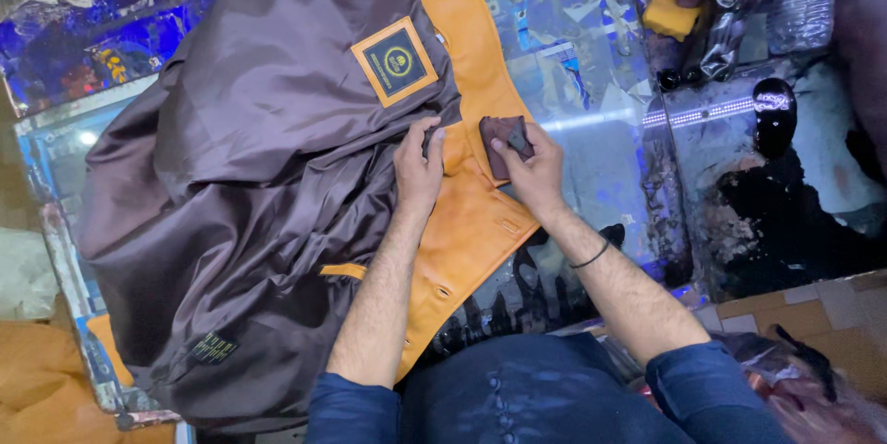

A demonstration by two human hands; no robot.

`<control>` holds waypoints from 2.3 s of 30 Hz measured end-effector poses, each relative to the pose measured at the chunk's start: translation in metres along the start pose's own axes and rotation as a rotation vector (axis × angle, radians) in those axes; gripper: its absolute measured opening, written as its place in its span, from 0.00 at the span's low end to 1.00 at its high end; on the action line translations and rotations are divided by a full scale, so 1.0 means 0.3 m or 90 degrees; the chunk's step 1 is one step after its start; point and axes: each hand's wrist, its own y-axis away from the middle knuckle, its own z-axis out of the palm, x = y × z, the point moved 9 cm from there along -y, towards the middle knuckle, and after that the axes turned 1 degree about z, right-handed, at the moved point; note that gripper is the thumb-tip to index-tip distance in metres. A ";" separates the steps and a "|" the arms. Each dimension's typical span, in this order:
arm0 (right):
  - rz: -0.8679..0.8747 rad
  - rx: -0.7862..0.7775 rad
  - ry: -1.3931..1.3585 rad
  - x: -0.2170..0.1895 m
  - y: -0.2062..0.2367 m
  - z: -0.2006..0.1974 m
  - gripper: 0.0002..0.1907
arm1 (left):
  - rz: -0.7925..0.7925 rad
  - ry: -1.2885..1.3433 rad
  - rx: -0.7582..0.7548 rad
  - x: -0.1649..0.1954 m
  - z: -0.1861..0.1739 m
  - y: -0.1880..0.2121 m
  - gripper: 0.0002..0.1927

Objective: The person lays a yellow leather jacket with brown lining flat on a work table and smooths it out. They pour liquid from a dark bottle onto a reddish sponge and rub the sponge along the jacket's leather edges, collar, and seams, repositioning the jacket to treat different sections.

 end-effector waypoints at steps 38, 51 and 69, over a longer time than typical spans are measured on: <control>0.067 0.069 0.219 -0.113 0.421 -0.536 0.17 | -0.158 -0.340 -0.192 -0.125 0.142 -0.092 0.20; 0.004 0.271 0.506 0.104 0.246 -1.285 0.08 | -0.162 -0.048 -0.008 -0.231 0.242 -0.427 0.15; 0.391 0.268 -0.448 0.372 0.275 -1.369 0.12 | 0.114 -0.311 -0.163 0.227 0.176 0.137 0.25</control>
